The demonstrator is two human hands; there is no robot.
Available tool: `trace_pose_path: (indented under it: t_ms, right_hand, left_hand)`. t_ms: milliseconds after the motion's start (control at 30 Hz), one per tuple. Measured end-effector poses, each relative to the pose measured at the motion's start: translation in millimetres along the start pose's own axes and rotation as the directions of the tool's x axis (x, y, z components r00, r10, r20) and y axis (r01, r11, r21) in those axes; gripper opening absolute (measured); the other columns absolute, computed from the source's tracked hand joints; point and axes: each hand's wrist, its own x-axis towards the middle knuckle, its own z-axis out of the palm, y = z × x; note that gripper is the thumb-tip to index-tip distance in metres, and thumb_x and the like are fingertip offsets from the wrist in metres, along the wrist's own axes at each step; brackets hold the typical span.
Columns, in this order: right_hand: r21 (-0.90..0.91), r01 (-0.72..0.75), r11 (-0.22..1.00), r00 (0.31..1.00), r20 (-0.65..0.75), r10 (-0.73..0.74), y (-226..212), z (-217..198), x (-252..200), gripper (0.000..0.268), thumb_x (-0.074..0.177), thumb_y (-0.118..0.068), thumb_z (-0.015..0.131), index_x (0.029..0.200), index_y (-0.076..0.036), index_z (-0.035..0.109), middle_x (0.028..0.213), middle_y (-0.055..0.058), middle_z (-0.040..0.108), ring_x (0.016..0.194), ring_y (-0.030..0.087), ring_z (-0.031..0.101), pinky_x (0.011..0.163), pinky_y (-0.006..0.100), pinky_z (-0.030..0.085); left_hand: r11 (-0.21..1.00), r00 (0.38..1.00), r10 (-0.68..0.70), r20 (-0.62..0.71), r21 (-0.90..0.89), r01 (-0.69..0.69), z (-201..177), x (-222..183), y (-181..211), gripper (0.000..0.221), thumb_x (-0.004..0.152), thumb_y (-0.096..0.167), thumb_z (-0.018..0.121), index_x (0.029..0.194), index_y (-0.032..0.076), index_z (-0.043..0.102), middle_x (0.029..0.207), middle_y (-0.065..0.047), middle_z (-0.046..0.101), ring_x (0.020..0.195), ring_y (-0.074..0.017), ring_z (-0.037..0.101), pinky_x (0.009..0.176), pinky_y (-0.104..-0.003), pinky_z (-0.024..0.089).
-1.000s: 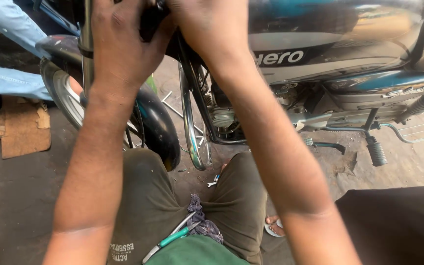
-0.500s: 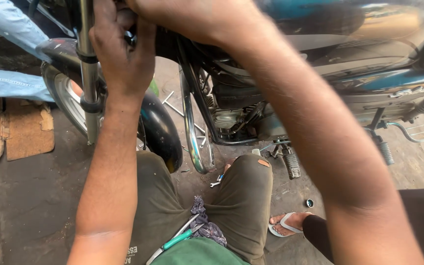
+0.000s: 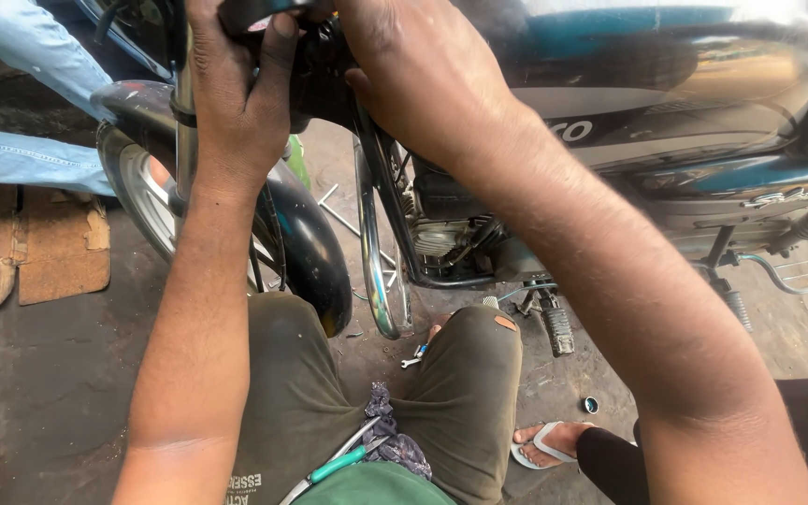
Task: Repairing and taping the electrical wiring harness at the front of a motorcycle.
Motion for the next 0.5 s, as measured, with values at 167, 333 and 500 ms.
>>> trace_pose_path:
  t_ms: [167, 333, 500]
  right_hand:
    - [-0.051, 0.048, 0.998, 0.998, -0.037, -0.050, -9.6, -5.0, 2.4, 0.059, 0.093, 0.000, 0.075, 0.140, -0.008, 0.040, 0.115, 0.014, 0.069, 0.110, 0.035, 0.068, 0.082, 0.045, 0.057]
    - [-0.090, 0.132, 0.987, 0.986, -0.092, -0.140, -10.6, -1.9, 2.3, 0.053, 0.096, 0.003, 0.066, 0.139, -0.005, 0.037, 0.113, 0.015, 0.069, 0.113, 0.037, 0.070, 0.083, 0.043, 0.058]
    - [-0.118, 0.038, 0.992, 0.998, -0.055, -0.044, -3.1, 4.9, 5.4, 0.053, 0.097, -0.001, 0.072, 0.140, -0.012, 0.042, 0.108, 0.011, 0.073, 0.099, 0.031, 0.074, 0.073, 0.043, 0.057]
  left_hand:
    - [0.992, 0.991, 0.072, -0.113, 0.111, -0.059, 4.3, 2.9, 6.1, 0.035, 0.122, 0.020, 0.051, 0.146, 0.008, 0.030, 0.123, -0.010, 0.066, 0.115, -0.0170, 0.071, 0.099, -0.031, 0.063]
    - [0.964, 0.946, -0.154, -0.286, 0.165, 0.207, 20.4, 10.8, 7.5, 0.031, 0.111, 0.003, 0.053, 0.139, 0.004, 0.039, 0.086, -0.006, 0.070, 0.070, -0.0140, 0.069, 0.062, -0.028, 0.051]
    - [0.966, 0.946, 0.007, -0.323, 0.246, 0.077, 25.6, 7.2, -5.3, 0.051, 0.107, -0.010, 0.060, 0.147, 0.005, 0.032, 0.094, -0.004, 0.071, 0.075, -0.0103, 0.074, 0.065, -0.022, 0.059]
